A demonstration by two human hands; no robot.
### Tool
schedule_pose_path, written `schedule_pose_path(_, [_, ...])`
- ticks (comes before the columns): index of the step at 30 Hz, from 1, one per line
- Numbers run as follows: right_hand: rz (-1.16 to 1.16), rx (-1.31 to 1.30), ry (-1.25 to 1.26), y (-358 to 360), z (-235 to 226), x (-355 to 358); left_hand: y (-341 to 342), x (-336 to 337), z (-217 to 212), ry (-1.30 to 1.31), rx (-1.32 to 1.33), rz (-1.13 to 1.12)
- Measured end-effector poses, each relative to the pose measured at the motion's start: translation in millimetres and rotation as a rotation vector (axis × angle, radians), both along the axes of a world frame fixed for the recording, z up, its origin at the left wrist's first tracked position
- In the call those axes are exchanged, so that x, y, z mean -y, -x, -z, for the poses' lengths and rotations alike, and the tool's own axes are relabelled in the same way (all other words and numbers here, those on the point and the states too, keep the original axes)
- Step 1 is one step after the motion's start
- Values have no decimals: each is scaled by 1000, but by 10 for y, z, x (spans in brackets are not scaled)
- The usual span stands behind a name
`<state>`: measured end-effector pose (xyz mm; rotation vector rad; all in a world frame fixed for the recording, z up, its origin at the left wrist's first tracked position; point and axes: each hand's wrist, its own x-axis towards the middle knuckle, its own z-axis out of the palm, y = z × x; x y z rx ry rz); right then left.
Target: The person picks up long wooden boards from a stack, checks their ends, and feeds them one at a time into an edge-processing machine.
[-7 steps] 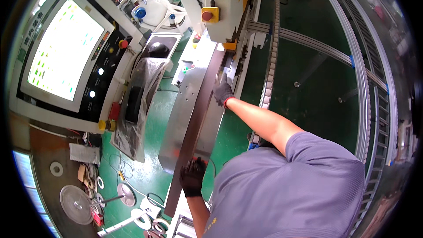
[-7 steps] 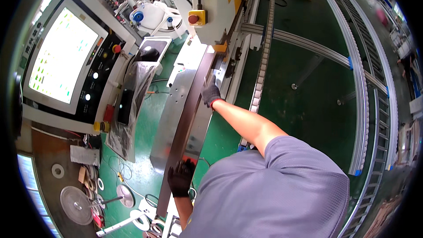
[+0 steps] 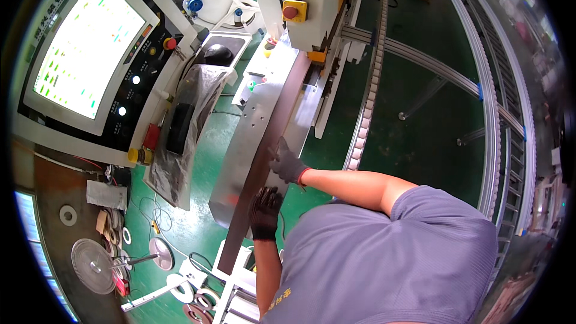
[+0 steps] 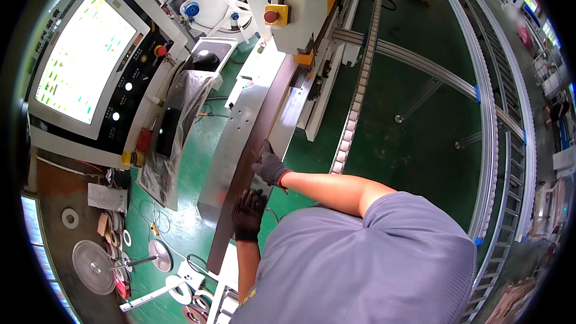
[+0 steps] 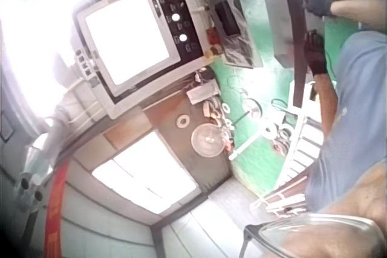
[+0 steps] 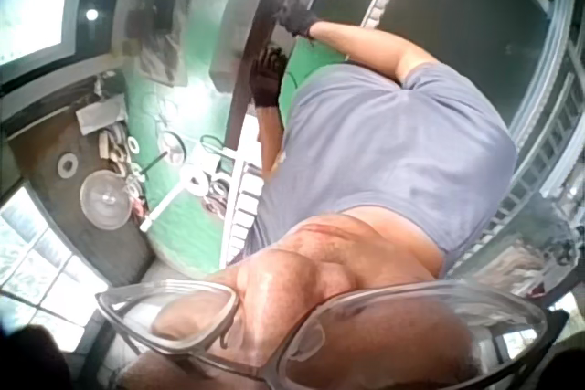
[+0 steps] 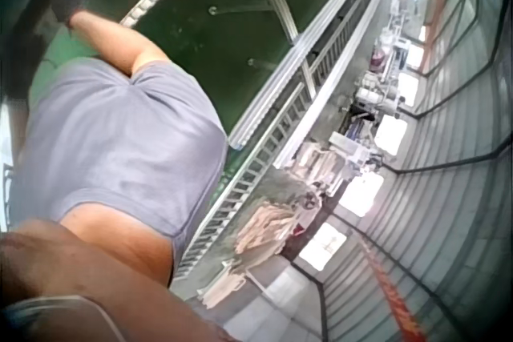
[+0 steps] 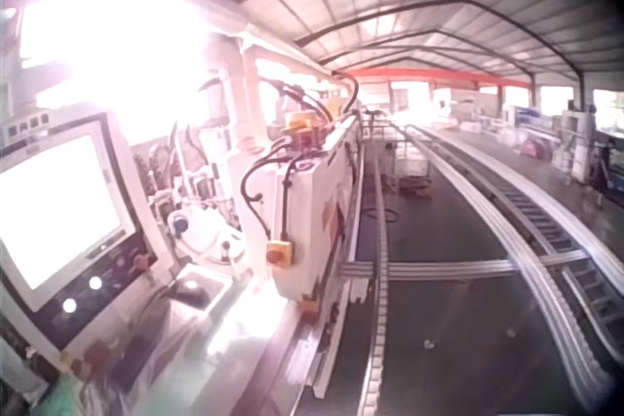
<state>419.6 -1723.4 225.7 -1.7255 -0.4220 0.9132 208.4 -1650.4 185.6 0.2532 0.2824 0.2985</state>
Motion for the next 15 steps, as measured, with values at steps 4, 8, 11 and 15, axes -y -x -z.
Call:
schedule_pose_path(4, [154, -63, -4, -203, -102, -81, -132, 163, -201, -317, -122, 98])
schedule_pose_path(8, [185, 12, 17, -629, -175, -23, 423, 302, -408, -121, -356, 49])
schedule_pose_path(11, [202, 75, 62, -953, -52, -99, 823, 311, -375, -825, -452, 186])
schedule_pose_path(15, [239, 173, 124, -1434, 11, -112, 1136, 123, -123, -1590, -671, 229])
